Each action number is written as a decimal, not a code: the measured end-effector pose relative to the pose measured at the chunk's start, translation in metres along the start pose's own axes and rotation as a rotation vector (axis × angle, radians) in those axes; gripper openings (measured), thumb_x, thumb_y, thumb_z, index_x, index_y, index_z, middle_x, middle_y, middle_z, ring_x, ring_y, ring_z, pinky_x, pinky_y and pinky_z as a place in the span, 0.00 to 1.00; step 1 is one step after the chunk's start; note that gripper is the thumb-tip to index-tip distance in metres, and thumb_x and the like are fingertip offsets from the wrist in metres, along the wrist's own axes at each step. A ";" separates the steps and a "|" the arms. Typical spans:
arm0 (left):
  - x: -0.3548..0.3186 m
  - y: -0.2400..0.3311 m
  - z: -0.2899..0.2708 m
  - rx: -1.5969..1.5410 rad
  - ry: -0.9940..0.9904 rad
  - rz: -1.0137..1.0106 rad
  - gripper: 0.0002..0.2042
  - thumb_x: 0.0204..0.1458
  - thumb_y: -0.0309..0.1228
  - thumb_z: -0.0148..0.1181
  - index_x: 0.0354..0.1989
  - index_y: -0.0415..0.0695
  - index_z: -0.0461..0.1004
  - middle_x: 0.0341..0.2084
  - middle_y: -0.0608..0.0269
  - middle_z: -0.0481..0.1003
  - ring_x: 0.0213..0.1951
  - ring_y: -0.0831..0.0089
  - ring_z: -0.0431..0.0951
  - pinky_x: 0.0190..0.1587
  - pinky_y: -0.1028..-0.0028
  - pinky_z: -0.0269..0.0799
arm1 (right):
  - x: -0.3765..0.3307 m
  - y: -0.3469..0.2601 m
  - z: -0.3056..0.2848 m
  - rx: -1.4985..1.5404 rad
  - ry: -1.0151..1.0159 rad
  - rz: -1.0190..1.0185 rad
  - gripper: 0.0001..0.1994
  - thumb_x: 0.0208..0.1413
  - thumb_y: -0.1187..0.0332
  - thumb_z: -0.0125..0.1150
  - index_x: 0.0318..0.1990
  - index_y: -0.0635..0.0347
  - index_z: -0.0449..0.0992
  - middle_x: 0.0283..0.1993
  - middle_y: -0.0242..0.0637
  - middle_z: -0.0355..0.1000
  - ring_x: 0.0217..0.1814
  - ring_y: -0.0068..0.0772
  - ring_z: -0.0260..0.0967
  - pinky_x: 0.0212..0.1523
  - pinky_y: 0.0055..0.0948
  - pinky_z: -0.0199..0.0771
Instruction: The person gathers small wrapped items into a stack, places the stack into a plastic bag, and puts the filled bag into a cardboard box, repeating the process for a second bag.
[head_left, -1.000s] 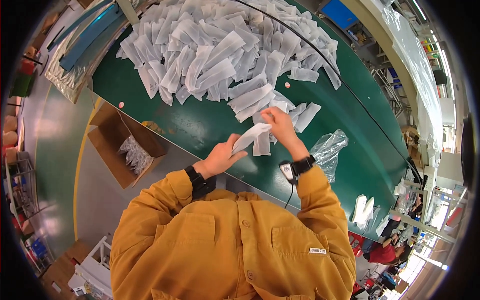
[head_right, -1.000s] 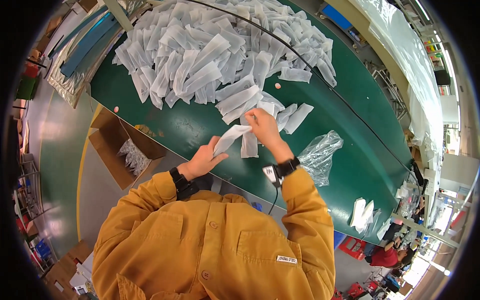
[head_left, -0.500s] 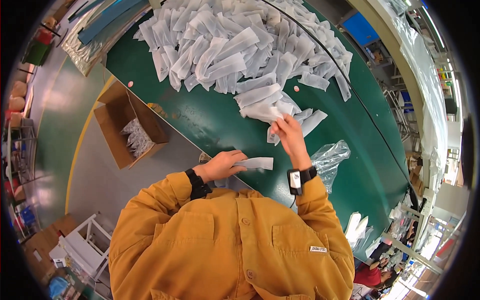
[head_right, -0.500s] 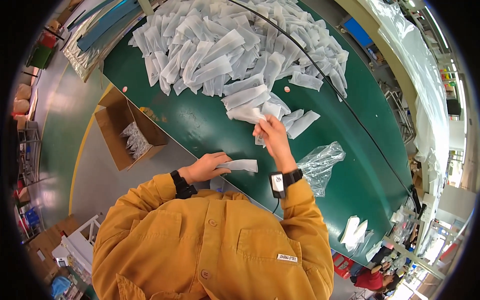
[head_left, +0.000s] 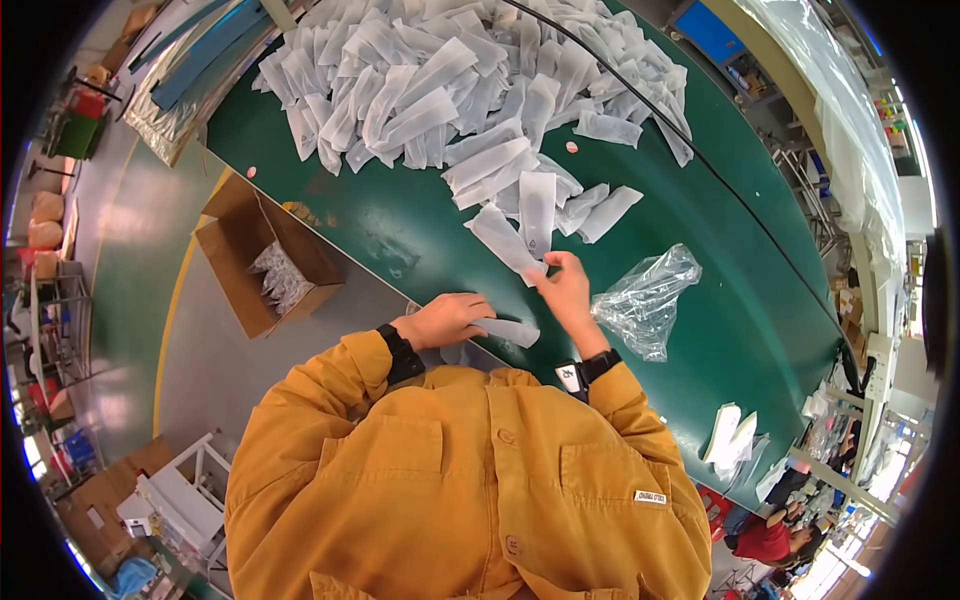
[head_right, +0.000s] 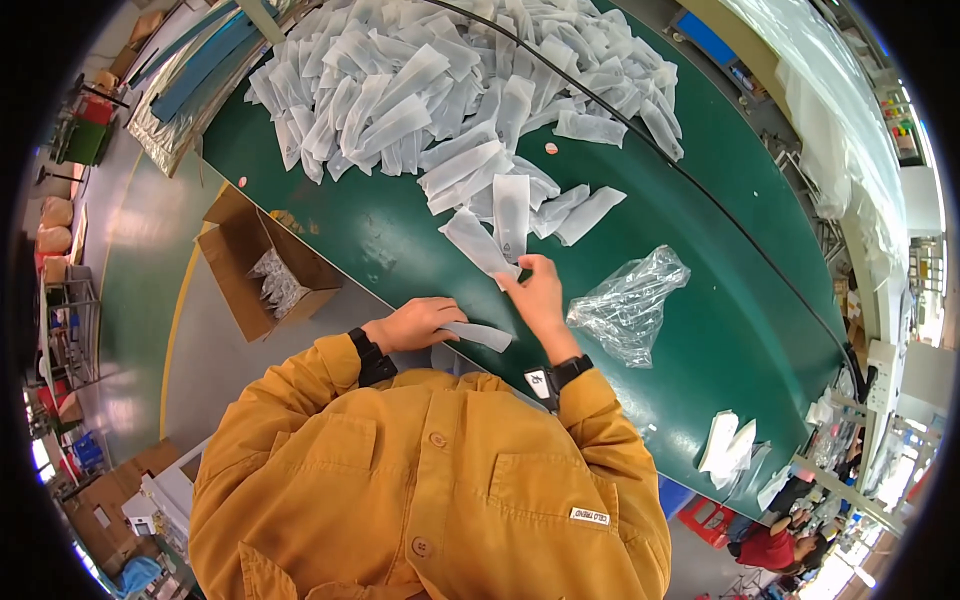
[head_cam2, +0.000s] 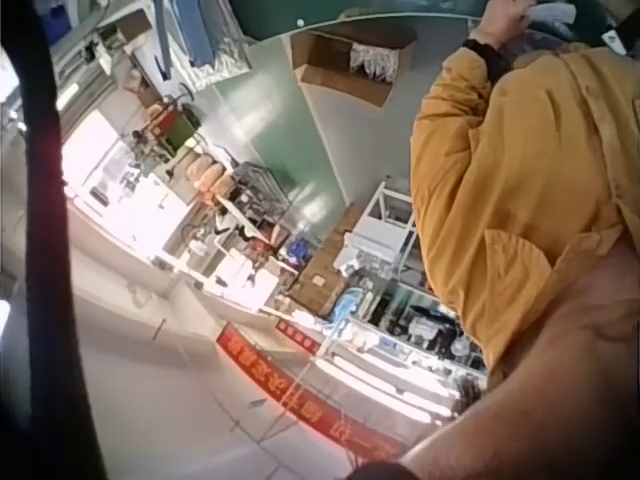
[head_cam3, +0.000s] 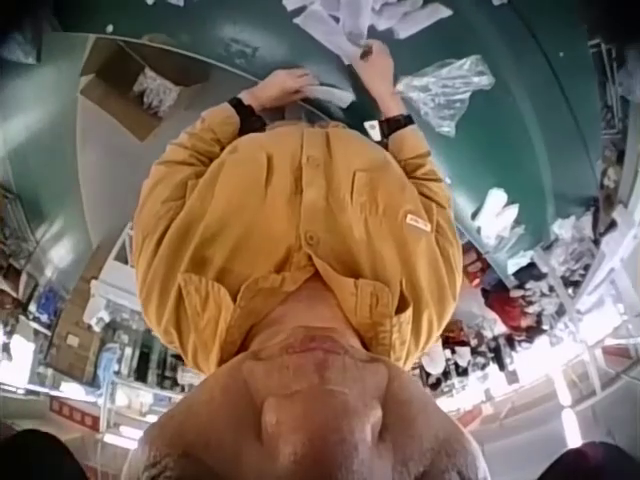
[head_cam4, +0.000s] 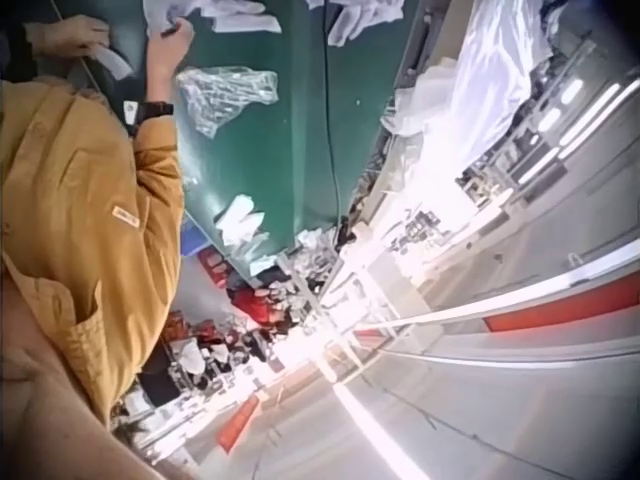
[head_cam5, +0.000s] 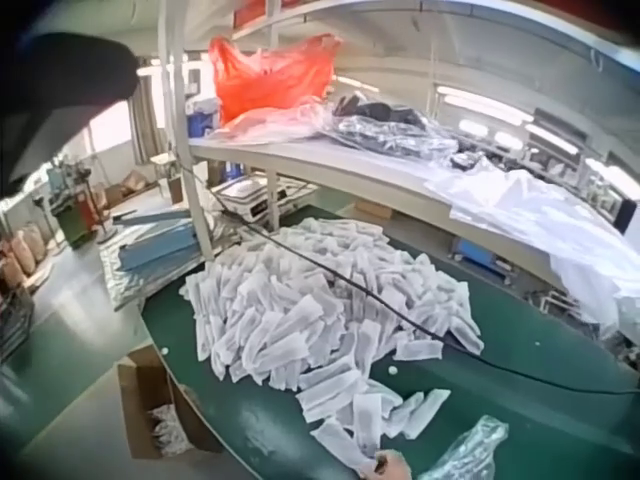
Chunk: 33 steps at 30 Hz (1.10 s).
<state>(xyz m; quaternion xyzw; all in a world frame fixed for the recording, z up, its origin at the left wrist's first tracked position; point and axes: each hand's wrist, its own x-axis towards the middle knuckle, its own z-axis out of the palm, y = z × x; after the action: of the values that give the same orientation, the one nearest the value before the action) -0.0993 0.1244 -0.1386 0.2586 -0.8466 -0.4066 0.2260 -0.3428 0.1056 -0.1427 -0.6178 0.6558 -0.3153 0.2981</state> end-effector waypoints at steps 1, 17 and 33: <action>-0.001 -0.003 0.002 0.024 -0.014 -0.009 0.14 0.42 0.27 0.68 0.39 0.44 0.73 0.32 0.59 0.72 0.38 0.57 0.75 0.40 0.63 0.72 | 0.002 0.003 0.009 0.004 0.006 0.006 0.14 0.53 0.65 0.65 0.39 0.64 0.70 0.30 0.40 0.72 0.27 0.38 0.72 0.31 0.32 0.74; 0.009 -0.030 -0.009 0.379 0.180 0.061 0.15 0.40 0.29 0.69 0.38 0.47 0.74 0.53 0.59 0.68 0.56 0.58 0.64 0.59 0.56 0.59 | -0.014 0.000 0.005 -0.068 -0.463 -0.235 0.10 0.43 0.81 0.53 0.35 0.58 0.70 0.37 0.44 0.69 0.41 0.53 0.70 0.39 0.40 0.71; -0.002 -0.035 0.003 0.142 0.100 0.010 0.27 0.40 0.29 0.69 0.52 0.42 0.69 0.46 0.55 0.68 0.49 0.54 0.67 0.55 0.61 0.63 | 0.084 -0.032 -0.036 0.447 -0.209 0.190 0.08 0.58 0.71 0.57 0.43 0.64 0.71 0.40 0.39 0.71 0.34 0.30 0.75 0.39 0.27 0.76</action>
<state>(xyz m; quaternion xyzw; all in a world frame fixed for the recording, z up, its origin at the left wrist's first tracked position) -0.0906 0.1085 -0.1693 0.2897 -0.8622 -0.3312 0.2510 -0.3561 0.0218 -0.0950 -0.5015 0.5906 -0.3576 0.5214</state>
